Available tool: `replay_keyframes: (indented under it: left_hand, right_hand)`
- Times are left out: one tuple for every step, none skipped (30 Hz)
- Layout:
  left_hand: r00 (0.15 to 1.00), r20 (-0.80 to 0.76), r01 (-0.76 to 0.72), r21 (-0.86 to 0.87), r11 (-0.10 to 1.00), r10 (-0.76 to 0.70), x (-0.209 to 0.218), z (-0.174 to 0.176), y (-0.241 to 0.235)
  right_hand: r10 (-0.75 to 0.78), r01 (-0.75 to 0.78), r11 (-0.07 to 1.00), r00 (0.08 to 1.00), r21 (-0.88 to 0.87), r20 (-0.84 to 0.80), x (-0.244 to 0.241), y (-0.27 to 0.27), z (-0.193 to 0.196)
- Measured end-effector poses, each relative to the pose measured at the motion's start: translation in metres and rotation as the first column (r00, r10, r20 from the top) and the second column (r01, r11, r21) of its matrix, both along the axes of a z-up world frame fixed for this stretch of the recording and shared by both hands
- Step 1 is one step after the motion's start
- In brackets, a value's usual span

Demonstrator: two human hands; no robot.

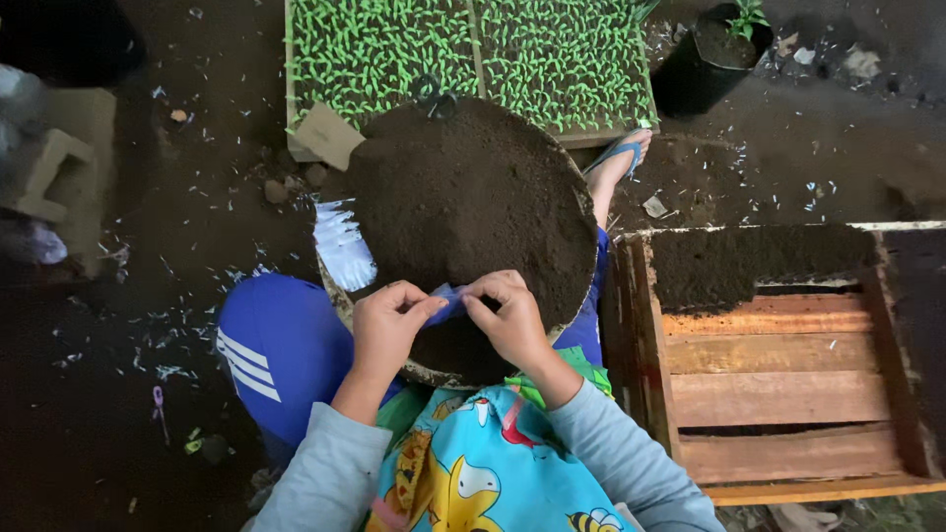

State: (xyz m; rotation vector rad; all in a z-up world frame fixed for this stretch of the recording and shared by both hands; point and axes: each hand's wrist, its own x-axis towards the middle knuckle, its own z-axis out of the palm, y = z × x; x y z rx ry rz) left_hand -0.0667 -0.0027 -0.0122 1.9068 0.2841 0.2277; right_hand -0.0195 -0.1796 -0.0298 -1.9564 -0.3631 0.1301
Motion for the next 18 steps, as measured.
replay_keyframes:
  left_hand:
    - [1.000, 0.000, 0.001, -0.006, 1.000, -0.001, 0.000, -0.001, 0.002]
    - [1.000, 0.004, 0.003, 0.017, 1.000, -0.003, 0.000, -0.003, 0.004]
    - [1.000, 0.009, 0.006, 0.041, 0.999, -0.006, 0.000, -0.004, 0.006]
    - [1.000, 0.009, 0.006, 0.035, 0.999, -0.006, 0.000, -0.005, 0.008]
    - [1.000, 0.004, -0.003, 0.087, 0.996, 0.003, 0.000, -0.007, 0.011]
    - [1.000, 0.000, -0.013, 0.138, 0.990, 0.013, -0.001, -0.008, 0.014]
    - [1.000, -0.001, -0.014, 0.137, 0.991, 0.015, -0.001, 0.000, 0.014]
    - [1.000, 0.014, 0.006, 0.245, 0.970, -0.009, 0.000, 0.007, 0.014]
    - [0.999, 0.026, 0.025, 0.351, 0.936, -0.036, 0.001, 0.015, 0.014]
    - [0.999, 0.026, 0.024, 0.350, 0.936, -0.036, 0.001, 0.013, 0.012]
    - [0.989, 0.132, 0.023, 0.339, 0.941, -0.072, 0.001, 0.012, 0.009]
    - [0.966, 0.236, 0.023, 0.327, 0.945, -0.106, 0.000, 0.010, 0.006]
    - [0.966, 0.237, 0.022, 0.327, 0.945, -0.105, 0.002, 0.007, 0.004]
    - [0.968, 0.212, 0.079, 0.262, 0.962, -0.137, 0.003, 0.004, 0.002]
    - [0.967, 0.190, 0.134, 0.195, 0.972, -0.171, 0.004, 0.002, 0.000]
    - [0.967, 0.191, 0.132, 0.196, 0.972, -0.170, 0.003, -0.007, -0.002]
    - [0.983, 0.138, 0.109, 0.114, 0.987, -0.125, 0.003, -0.016, -0.005]
    - [0.993, 0.081, 0.081, 0.033, 0.996, -0.083, 0.003, -0.025, -0.007]
  right_hand:
    - [-0.001, 0.001, 1.000, 1.000, -0.006, 0.000, 0.001, -0.001, -0.004]
    - [-0.020, 0.020, 1.000, 1.000, -0.016, -0.002, 0.001, -0.002, -0.008]
    - [-0.039, 0.038, 0.999, 0.999, -0.025, -0.003, 0.002, -0.003, -0.012]
    - [-0.039, 0.039, 0.999, 0.999, -0.030, -0.002, 0.004, -0.006, -0.015]
    - [-0.060, 0.060, 0.998, 0.998, -0.033, 0.011, 0.005, -0.008, -0.019]
    - [-0.081, 0.081, 0.996, 0.996, -0.036, 0.024, 0.006, -0.011, -0.024]
    - [-0.079, 0.080, 0.996, 0.997, -0.038, 0.024, 0.004, -0.010, -0.020]
    - [-0.084, 0.085, 0.996, 0.996, -0.031, 0.008, 0.004, -0.009, -0.016]
    - [-0.091, 0.091, 0.996, 0.996, -0.023, -0.008, 0.003, -0.008, -0.012]
    - [-0.091, 0.091, 0.996, 0.996, -0.024, -0.008, 0.002, -0.007, -0.011]
    - [-0.082, 0.082, 0.997, 0.997, -0.017, -0.006, 0.000, -0.006, -0.010]
    - [-0.072, 0.072, 0.997, 0.997, -0.009, -0.004, -0.002, -0.006, -0.009]
    - [-0.072, 0.072, 0.997, 0.997, -0.009, -0.004, -0.003, -0.004, -0.007]
    - [-0.062, 0.062, 0.998, 0.998, -0.008, -0.009, -0.004, -0.003, -0.006]
    - [-0.052, 0.052, 0.999, 0.999, -0.006, -0.013, -0.005, -0.001, -0.004]
    - [-0.051, 0.051, 0.999, 0.999, -0.005, -0.013, -0.007, 0.001, -0.001]
    - [-0.056, 0.056, 0.998, 0.998, 0.010, -0.028, -0.008, 0.003, 0.003]
    - [-0.060, 0.061, 0.998, 0.997, 0.025, -0.044, -0.009, 0.004, 0.006]
